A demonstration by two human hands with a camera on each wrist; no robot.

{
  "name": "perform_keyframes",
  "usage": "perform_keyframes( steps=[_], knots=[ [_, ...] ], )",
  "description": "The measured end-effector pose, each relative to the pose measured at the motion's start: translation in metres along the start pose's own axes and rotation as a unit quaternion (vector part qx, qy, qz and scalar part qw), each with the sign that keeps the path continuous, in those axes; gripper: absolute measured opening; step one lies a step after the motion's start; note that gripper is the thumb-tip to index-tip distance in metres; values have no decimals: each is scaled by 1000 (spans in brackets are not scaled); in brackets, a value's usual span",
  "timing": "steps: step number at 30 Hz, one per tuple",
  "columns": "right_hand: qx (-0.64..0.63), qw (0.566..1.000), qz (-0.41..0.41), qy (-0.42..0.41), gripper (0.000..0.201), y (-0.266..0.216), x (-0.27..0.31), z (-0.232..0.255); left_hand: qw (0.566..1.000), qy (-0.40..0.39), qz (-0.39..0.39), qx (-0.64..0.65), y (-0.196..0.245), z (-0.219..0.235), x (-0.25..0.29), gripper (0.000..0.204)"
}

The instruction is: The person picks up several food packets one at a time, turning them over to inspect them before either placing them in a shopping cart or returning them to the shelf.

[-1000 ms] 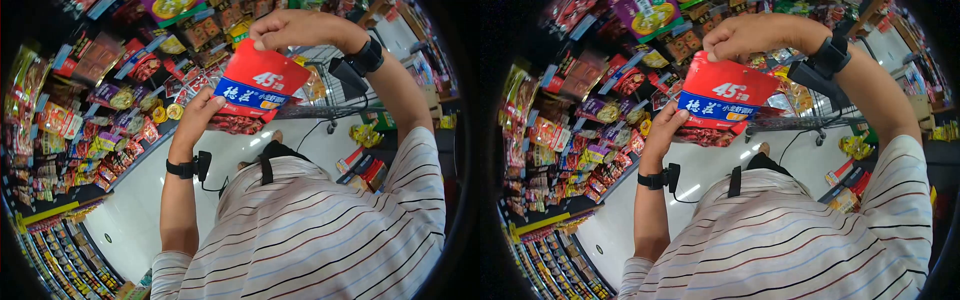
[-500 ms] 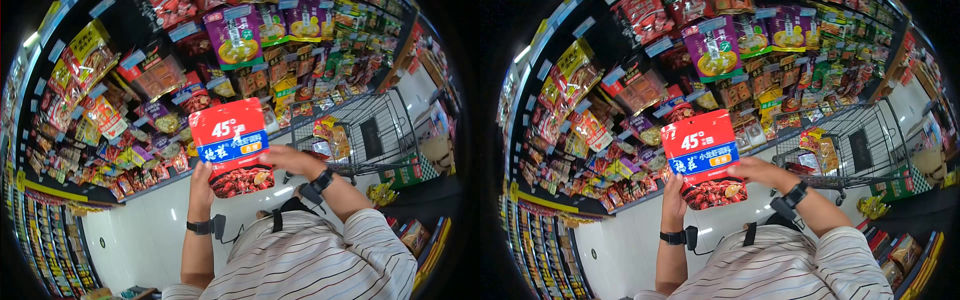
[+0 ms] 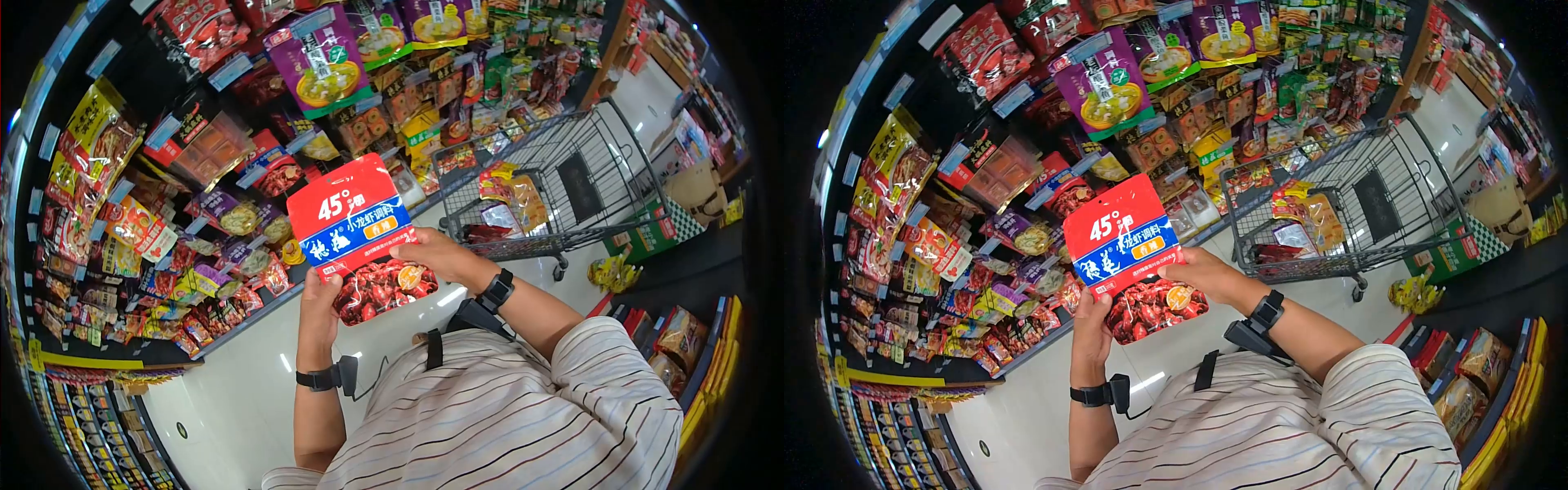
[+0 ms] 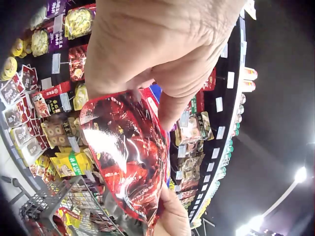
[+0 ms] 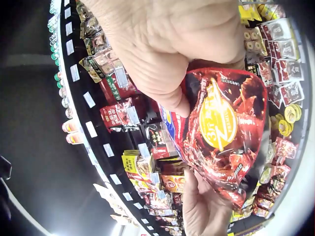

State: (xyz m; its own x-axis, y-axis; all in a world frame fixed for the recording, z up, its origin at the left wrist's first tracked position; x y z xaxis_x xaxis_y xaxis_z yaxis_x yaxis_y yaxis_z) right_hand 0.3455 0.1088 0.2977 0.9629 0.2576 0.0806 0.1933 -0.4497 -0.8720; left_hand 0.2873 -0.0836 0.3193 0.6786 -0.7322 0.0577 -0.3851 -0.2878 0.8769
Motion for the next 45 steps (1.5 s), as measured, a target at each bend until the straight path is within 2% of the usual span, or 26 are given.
perform_keyframes(
  steps=[4,17,24,31,38,45],
  knots=[
    [0,1000,1,20,34,3,12,15,998,7,0,-56,-11,-8,-11,50],
    [-16,996,24,79,37,-15,53,31,997,-29,7,-67,-27,-44,-34,56],
    [-25,994,19,107,35,-11,63,39,996,-24,15,-87,-31,-51,-35,54],
    [-8,995,18,102,35,-5,68,40,994,-11,20,-103,-39,-51,-29,50],
    [-69,992,2,109,33,1,74,37,996,-8,13,-91,-42,-54,-22,50],
    [-64,992,19,104,35,5,76,36,996,0,15,-89,-42,-58,-18,49]
  ],
)
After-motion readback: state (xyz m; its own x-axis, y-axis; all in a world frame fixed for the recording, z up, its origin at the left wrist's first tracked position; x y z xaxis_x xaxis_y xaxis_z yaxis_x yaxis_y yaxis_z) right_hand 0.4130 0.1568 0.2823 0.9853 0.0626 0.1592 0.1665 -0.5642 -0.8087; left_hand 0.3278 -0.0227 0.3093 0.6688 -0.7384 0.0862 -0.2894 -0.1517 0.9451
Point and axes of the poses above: each hand's wrist, its own x-axis away from the middle knuckle, its own z-axis out of the back of the hand, y = z × x, the point moved 7 cm from there along -x, towards the middle knuckle, and after that the axes turned 14 degrees about -y, right-handed, at the moved point
